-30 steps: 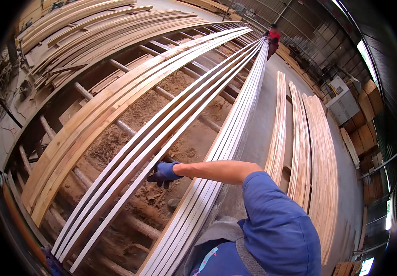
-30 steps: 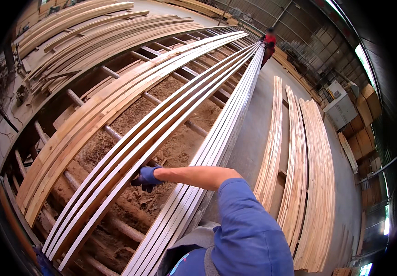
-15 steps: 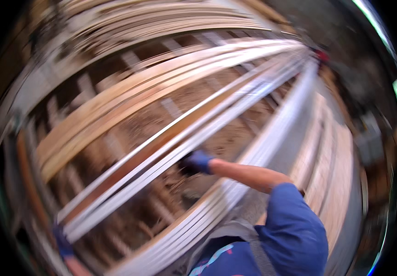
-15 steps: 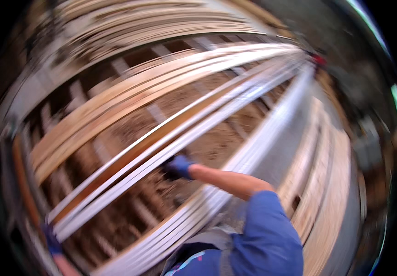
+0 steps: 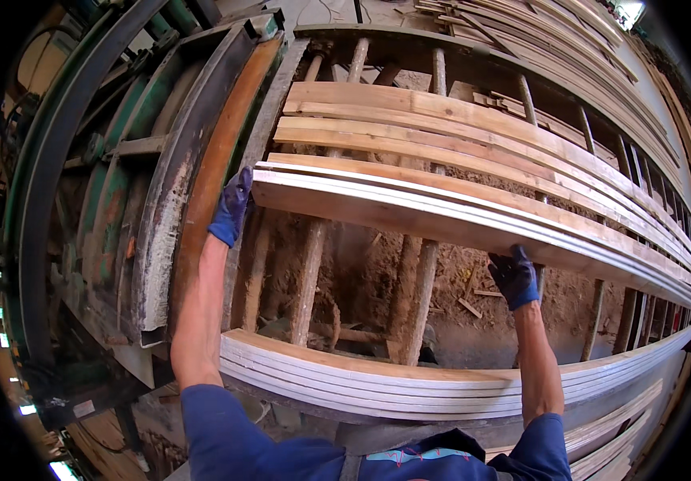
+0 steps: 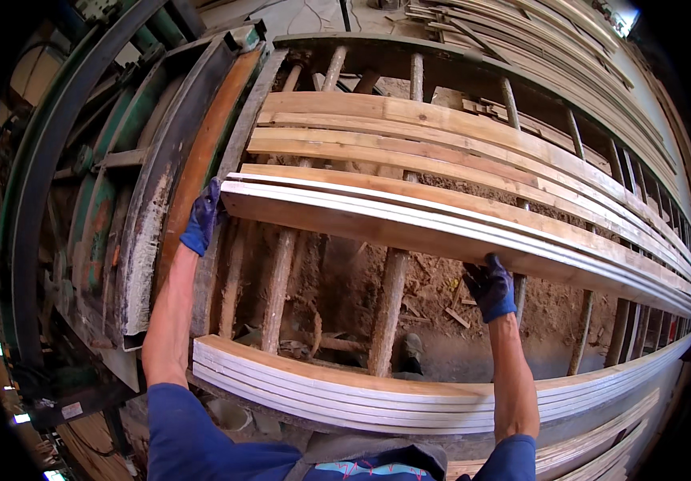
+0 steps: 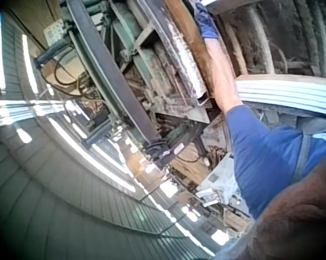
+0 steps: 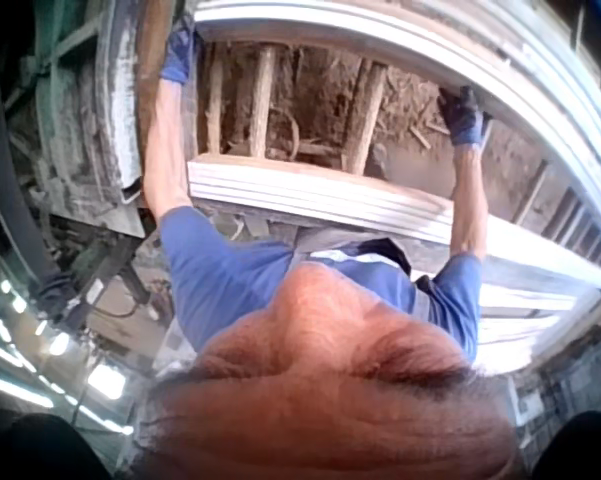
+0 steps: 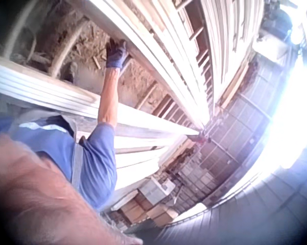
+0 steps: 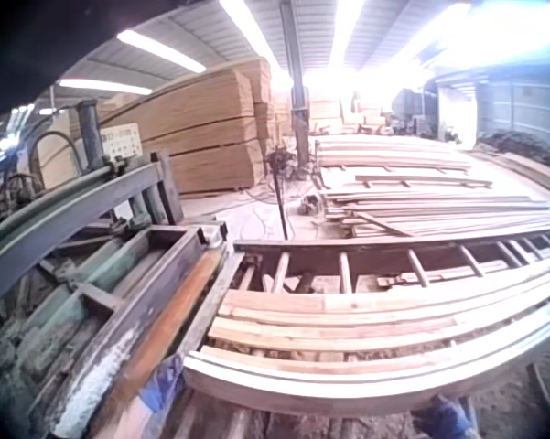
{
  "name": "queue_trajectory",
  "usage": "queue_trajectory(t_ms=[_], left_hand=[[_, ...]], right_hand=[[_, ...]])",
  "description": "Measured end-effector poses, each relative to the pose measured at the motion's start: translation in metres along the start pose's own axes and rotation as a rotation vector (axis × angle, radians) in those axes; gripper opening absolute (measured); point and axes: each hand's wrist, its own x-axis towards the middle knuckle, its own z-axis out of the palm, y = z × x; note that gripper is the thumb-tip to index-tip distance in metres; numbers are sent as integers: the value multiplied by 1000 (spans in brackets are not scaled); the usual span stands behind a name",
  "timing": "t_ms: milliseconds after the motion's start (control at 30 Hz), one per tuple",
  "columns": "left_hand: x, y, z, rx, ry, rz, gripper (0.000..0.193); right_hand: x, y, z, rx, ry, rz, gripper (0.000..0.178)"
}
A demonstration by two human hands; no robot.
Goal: The person applies glue to wooden planks using a paint roller and places them onto a metal frame. They then move a large assembled wooden panel and continue to arrange and glue additional planks onto the frame.
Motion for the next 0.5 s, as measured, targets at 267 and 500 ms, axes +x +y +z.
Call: queue_trajectory(t_ms=[267,500], left_hand=[[73,49,57,117,160,166,49],[97,52,58,223,172,134,43]], right_hand=[[84,-30,44,399,-102,-155,19],[82,-40,73,279,-36,-232,34]])
